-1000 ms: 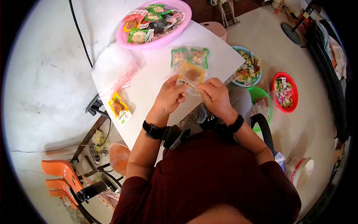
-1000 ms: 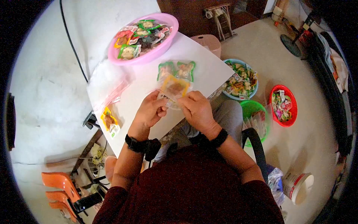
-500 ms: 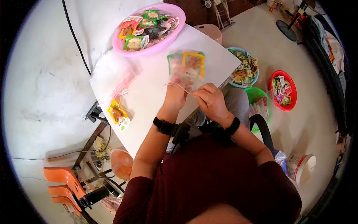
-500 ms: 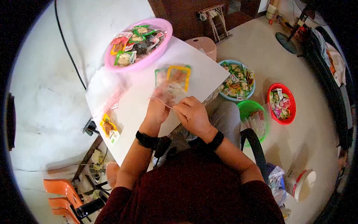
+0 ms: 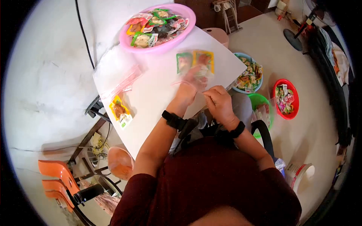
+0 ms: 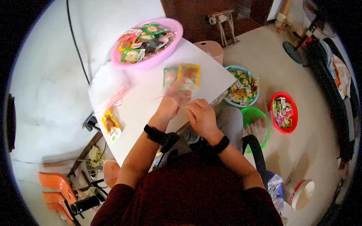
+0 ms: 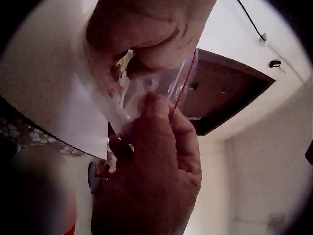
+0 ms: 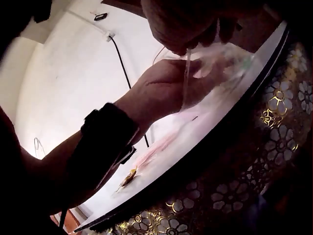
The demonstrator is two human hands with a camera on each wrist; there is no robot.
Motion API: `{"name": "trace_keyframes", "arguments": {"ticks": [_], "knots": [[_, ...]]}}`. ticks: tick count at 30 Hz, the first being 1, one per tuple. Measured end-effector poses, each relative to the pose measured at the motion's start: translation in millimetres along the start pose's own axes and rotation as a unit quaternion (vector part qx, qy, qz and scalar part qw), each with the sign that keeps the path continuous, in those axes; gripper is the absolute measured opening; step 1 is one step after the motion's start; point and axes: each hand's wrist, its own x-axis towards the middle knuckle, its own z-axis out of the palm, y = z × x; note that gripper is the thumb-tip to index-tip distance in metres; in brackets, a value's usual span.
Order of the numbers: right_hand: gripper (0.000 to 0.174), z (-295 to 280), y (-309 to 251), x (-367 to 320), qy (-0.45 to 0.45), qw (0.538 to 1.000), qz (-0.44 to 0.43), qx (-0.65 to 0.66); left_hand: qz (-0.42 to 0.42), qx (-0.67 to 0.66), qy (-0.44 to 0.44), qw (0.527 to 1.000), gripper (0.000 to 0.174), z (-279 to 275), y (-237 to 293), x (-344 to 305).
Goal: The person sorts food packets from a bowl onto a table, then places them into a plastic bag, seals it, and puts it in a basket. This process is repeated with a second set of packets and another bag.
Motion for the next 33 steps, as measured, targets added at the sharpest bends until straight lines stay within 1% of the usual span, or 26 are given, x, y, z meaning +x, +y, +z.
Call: {"name": "trace_keyframes", "arguments": {"ticks": [3,6,7,10,11,12,13,14,17,19,21,23,24,27,30,31,32,33], "knots": [[0.011,-1,1,0,-0.002,1.000,-0.006,-0.019,0.015,0.167,0.020,0.986,0.046,-13,-3,-26],[0.009,-3,-1,5,-0.006,0.999,-0.018,-0.027,0.030,0.366,0.011,0.930,0.050,-5,31,-80],[0.009,-5,-2,8,-0.003,1.000,-0.021,-0.023,0.031,0.447,0.037,0.893,0.040,-7,44,-96],[0.008,-6,-3,11,0.000,0.999,-0.028,-0.034,0.097,0.554,0.179,0.807,0.031,-42,78,-133],[0.008,-4,-2,11,0.000,0.999,-0.020,-0.027,0.113,0.618,0.261,0.733,0.029,-61,89,-144],[0.008,-3,-2,10,0.002,1.000,-0.012,-0.021,0.127,0.672,0.337,0.647,0.029,-81,100,-154],[0.008,-3,-2,11,0.006,1.000,-0.002,-0.017,0.053,0.739,0.377,0.556,0.038,-97,116,-167],[0.008,-3,-2,12,0.004,1.000,-0.005,-0.019,-0.022,0.791,0.408,0.456,0.048,-110,129,-177],[0.007,-2,-1,14,-0.001,1.000,-0.010,-0.022,-0.143,0.778,0.491,0.365,0.064,-134,131,-197],[0.007,-2,0,15,-0.007,1.000,-0.015,-0.018,-0.163,0.728,0.492,0.449,0.072,-158,124,-202],[0.007,-1,1,16,-0.015,0.999,-0.016,-0.029,-0.175,0.686,0.504,0.496,0.071,-178,118,-199],[0.006,-3,2,14,-0.016,0.999,-0.016,-0.038,-0.124,0.687,0.478,0.533,0.062,-182,118,-201],[0.006,-1,3,14,-0.014,0.999,-0.018,-0.038,-0.126,0.688,0.474,0.535,0.059,-175,119,-199],[0.005,-2,1,16,-0.007,0.999,-0.014,-0.032,0.098,0.743,0.500,0.435,0.039,-175,99,-191],[0.006,-2,3,15,-0.009,1.000,-0.001,-0.027,0.079,0.607,0.492,0.619,0.036,-170,101,-190],[0.006,-2,3,15,-0.009,1.000,0.000,-0.029,0.133,0.592,0.470,0.641,0.025,-172,96,-188],[0.006,-2,3,15,-0.009,0.999,0.001,-0.030,0.121,0.523,0.466,0.703,0.022,-170,93,-189],[0.006,-3,2,15,-0.009,0.999,0.003,-0.030,0.107,0.451,0.458,0.759,0.020,-148,97,-189]]}}
